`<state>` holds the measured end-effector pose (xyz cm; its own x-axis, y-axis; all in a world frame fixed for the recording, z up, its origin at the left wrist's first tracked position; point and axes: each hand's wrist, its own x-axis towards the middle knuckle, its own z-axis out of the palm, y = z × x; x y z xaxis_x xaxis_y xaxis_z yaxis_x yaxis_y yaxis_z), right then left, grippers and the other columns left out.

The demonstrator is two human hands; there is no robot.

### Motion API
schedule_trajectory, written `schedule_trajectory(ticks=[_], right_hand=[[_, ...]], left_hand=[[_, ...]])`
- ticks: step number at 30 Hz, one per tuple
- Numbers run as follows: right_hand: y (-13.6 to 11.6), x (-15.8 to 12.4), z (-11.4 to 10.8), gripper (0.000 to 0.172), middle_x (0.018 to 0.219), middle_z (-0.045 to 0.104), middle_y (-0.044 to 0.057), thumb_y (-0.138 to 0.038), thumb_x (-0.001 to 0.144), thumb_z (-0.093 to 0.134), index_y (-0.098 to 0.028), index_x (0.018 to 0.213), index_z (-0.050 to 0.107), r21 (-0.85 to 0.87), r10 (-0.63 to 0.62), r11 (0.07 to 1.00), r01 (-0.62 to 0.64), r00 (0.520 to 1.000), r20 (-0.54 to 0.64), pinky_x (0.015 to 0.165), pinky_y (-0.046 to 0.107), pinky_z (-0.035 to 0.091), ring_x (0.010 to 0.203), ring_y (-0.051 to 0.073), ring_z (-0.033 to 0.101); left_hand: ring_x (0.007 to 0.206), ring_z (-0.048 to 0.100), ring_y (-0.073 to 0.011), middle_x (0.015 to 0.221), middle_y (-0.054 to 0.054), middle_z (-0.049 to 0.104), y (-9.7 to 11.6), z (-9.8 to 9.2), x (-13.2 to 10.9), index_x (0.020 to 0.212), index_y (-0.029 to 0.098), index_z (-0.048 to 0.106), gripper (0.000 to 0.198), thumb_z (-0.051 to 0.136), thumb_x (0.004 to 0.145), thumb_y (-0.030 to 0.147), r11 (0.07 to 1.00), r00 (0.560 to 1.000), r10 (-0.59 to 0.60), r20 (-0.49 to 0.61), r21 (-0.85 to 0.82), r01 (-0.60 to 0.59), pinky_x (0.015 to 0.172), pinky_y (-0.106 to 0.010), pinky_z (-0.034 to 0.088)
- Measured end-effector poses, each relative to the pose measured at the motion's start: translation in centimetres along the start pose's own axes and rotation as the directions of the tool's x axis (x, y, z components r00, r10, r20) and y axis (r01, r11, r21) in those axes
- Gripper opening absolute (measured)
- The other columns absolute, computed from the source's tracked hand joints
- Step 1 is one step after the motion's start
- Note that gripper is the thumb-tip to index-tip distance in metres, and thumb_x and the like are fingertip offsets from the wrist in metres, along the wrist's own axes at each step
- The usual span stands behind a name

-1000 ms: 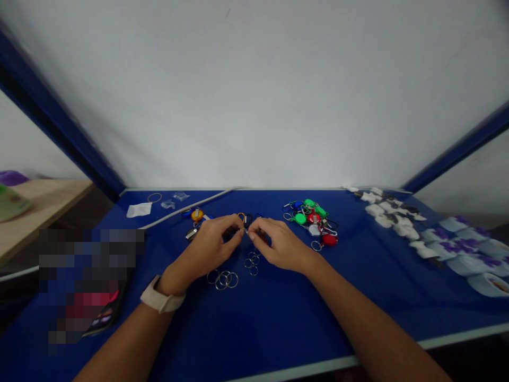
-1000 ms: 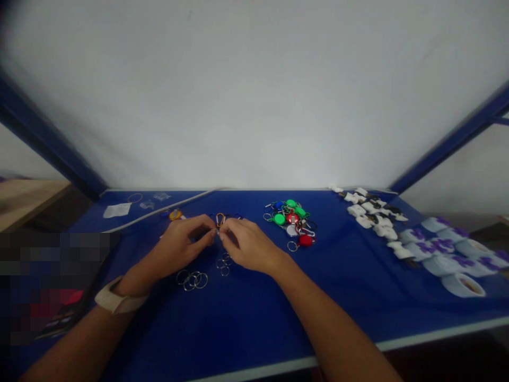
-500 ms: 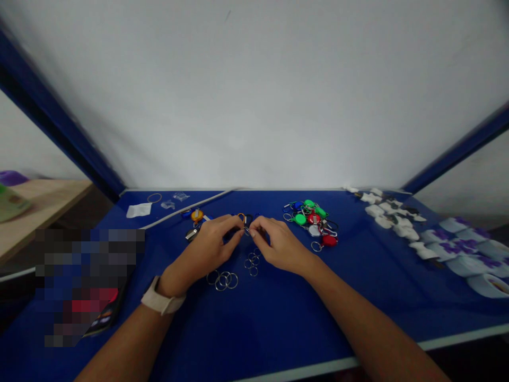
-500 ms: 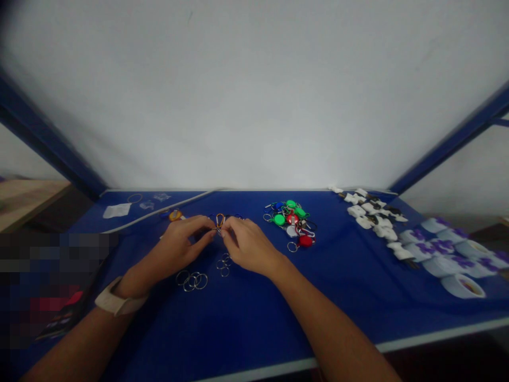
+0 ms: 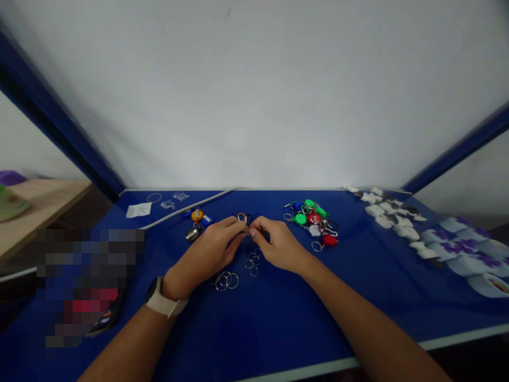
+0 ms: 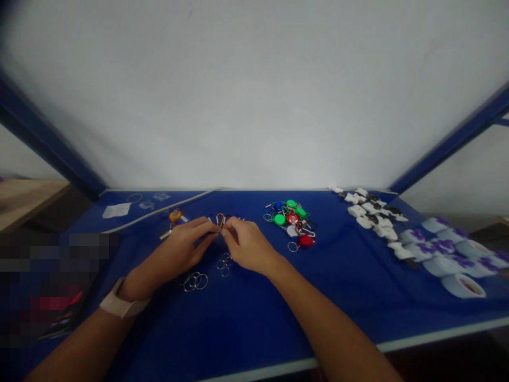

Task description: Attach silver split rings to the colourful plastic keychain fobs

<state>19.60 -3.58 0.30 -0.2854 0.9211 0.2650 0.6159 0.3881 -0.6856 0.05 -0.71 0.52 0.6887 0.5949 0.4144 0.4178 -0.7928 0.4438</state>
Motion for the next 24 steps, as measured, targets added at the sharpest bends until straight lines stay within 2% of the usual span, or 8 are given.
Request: schedule_trajectory(ticks=[3, 6, 10, 13, 17, 21, 24], right_hand=[[0.23, 0.04, -0.23, 0.014, 0.072, 0.061, 0.000, -0.026, 0.096, 0.049, -0.020, 0.086, 0.056, 0.066, -0.003, 0.998, 0.003, 1.000, 0.000, 0.061, 0.027, 0.037, 0.062, 0.013, 0.052], [0.46, 0.00, -0.52, 0.013, 0.080, 0.065, 0.001, -0.028, 0.098, 0.049, -0.020, 0.097, 0.058, 0.088, -0.036, 0.995, 0.040, 0.998, -0.048, 0.066, 0.027, 0.041, 0.070, 0.014, 0.058], [0.47, -0.10, -0.75, 0.018, 0.097, 0.067, 0.003, -0.022, 0.097, 0.053, -0.021, 0.114, 0.058, -0.114, -0.178, 0.979, 0.171, 0.982, -0.063, 0.081, 0.033, 0.041, 0.080, 0.016, 0.059], [0.37, -0.13, -0.71, 0.010, 0.099, 0.066, 0.004, -0.020, 0.097, 0.052, -0.020, 0.105, 0.059, -0.249, -0.250, 0.939, 0.237, 0.968, -0.021, 0.084, 0.035, 0.037, 0.079, 0.016, 0.056], [0.29, -0.16, -0.59, 0.010, 0.089, 0.064, 0.003, -0.021, 0.098, 0.051, -0.019, 0.092, 0.058, -0.278, -0.282, 0.923, 0.264, 0.959, -0.026, 0.078, 0.033, 0.034, 0.076, 0.015, 0.054], [0.11, -0.07, -0.54, 0.010, 0.079, 0.063, 0.000, -0.019, 0.093, 0.055, -0.018, 0.084, 0.059, -0.249, -0.215, 0.950, 0.189, 0.974, -0.078, 0.075, 0.032, 0.033, 0.068, 0.013, 0.052], [-0.02, 0.12, -0.46, 0.009, 0.071, 0.063, -0.002, -0.018, 0.088, 0.059, -0.018, 0.079, 0.062, -0.144, -0.055, 0.989, 0.033, 0.987, -0.153, 0.071, 0.031, 0.035, 0.062, 0.012, 0.053]], left_hand=[[0.086, 0.062, -0.0174, 0.096, -0.005, 0.065, 0.03, -0.16, 0.06, 0.101, 0.018, 0.060, 0.012, 0.049, 0.099, 0.017, 0.999, 0.999, -0.034, -0.031, -0.022, 0.034, 0.077, -0.031, 0.047], [0.084, 0.063, -0.0164, 0.097, -0.004, 0.066, 0.12, -0.30, 0.17, 0.102, 0.019, 0.060, 0.012, 0.050, 0.098, 0.016, 0.997, 0.997, -0.058, -0.057, -0.046, 0.056, 0.075, -0.029, 0.047], [0.084, 0.063, -0.0157, 0.097, -0.004, 0.067, 0.31, -0.35, 0.28, 0.101, 0.019, 0.061, 0.012, 0.050, 0.098, 0.015, 0.995, 0.996, -0.055, -0.070, -0.086, 0.049, 0.077, -0.029, 0.047], [0.084, 0.063, -0.0153, 0.095, -0.004, 0.067, 0.38, -0.33, 0.31, 0.099, 0.019, 0.061, 0.011, 0.051, 0.098, 0.016, 0.992, 0.996, -0.050, -0.070, -0.115, 0.042, 0.077, -0.029, 0.047], [0.085, 0.063, -0.0159, 0.095, -0.004, 0.068, 0.32, -0.36, 0.25, 0.100, 0.019, 0.062, 0.011, 0.052, 0.097, 0.016, 0.992, 0.996, -0.063, -0.068, -0.117, 0.055, 0.077, -0.029, 0.047], [0.085, 0.064, -0.0163, 0.095, -0.004, 0.068, 0.20, -0.37, 0.23, 0.101, 0.019, 0.063, 0.011, 0.052, 0.097, 0.017, 0.992, 0.996, -0.063, -0.063, -0.109, 0.056, 0.078, -0.029, 0.047], [0.085, 0.064, -0.0160, 0.095, -0.004, 0.068, 0.24, -0.40, 0.28, 0.100, 0.019, 0.063, 0.011, 0.052, 0.097, 0.017, 0.992, 0.996, -0.067, -0.061, -0.114, 0.060, 0.078, -0.028, 0.047]])
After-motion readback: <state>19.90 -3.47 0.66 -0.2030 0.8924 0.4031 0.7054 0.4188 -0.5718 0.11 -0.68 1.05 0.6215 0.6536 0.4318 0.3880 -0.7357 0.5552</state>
